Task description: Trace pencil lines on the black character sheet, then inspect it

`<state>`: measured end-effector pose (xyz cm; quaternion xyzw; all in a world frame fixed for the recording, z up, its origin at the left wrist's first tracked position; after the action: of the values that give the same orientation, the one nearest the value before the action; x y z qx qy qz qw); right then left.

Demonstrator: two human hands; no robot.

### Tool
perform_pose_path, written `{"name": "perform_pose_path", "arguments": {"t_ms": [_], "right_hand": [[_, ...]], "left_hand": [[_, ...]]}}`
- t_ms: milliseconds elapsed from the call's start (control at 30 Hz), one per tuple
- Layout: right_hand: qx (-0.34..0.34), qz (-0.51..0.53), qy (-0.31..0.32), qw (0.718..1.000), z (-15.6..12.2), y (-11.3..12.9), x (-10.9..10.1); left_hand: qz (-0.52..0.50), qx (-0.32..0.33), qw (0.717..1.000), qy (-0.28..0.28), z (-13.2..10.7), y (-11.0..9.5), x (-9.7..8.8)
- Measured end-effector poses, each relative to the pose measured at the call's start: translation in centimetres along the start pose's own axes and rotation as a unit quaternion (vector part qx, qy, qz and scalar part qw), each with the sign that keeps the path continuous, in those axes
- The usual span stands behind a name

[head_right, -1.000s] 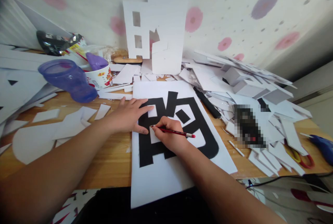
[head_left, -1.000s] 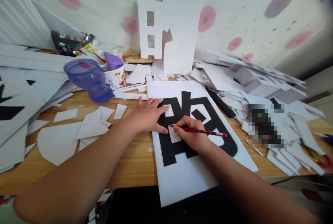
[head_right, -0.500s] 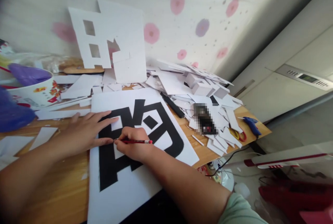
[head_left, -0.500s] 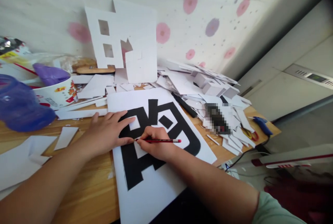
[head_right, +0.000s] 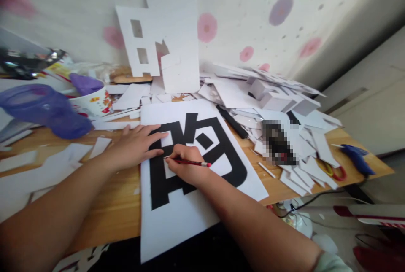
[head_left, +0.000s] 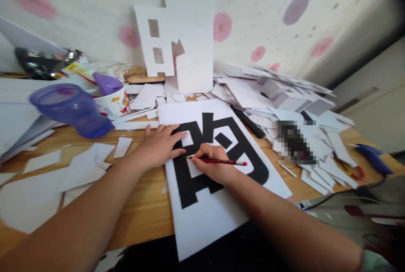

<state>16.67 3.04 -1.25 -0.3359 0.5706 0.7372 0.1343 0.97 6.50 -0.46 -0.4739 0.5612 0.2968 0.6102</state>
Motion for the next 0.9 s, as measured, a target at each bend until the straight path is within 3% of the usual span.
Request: {"name": "perform_pose_path", "arguments": {"t_ms": [900], "right_hand": [[-0.024,0.046,0.039,0.998,-0.83,-0.32,0.09]], "left_hand": [[-0.026,-0.018,0.999,0.009,-0.24,-0.32,0.5]]}}
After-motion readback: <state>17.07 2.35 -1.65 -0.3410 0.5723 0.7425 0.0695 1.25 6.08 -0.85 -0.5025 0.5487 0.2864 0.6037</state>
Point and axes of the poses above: each hand's wrist, its own z-axis towards the middle knuckle, its own x-axis out of the palm, y = z × x, the point moved 6 cm from there along z, towards the middle knuckle, and after that the axes turned 11 degrees about -z, right-handed, at the moved point
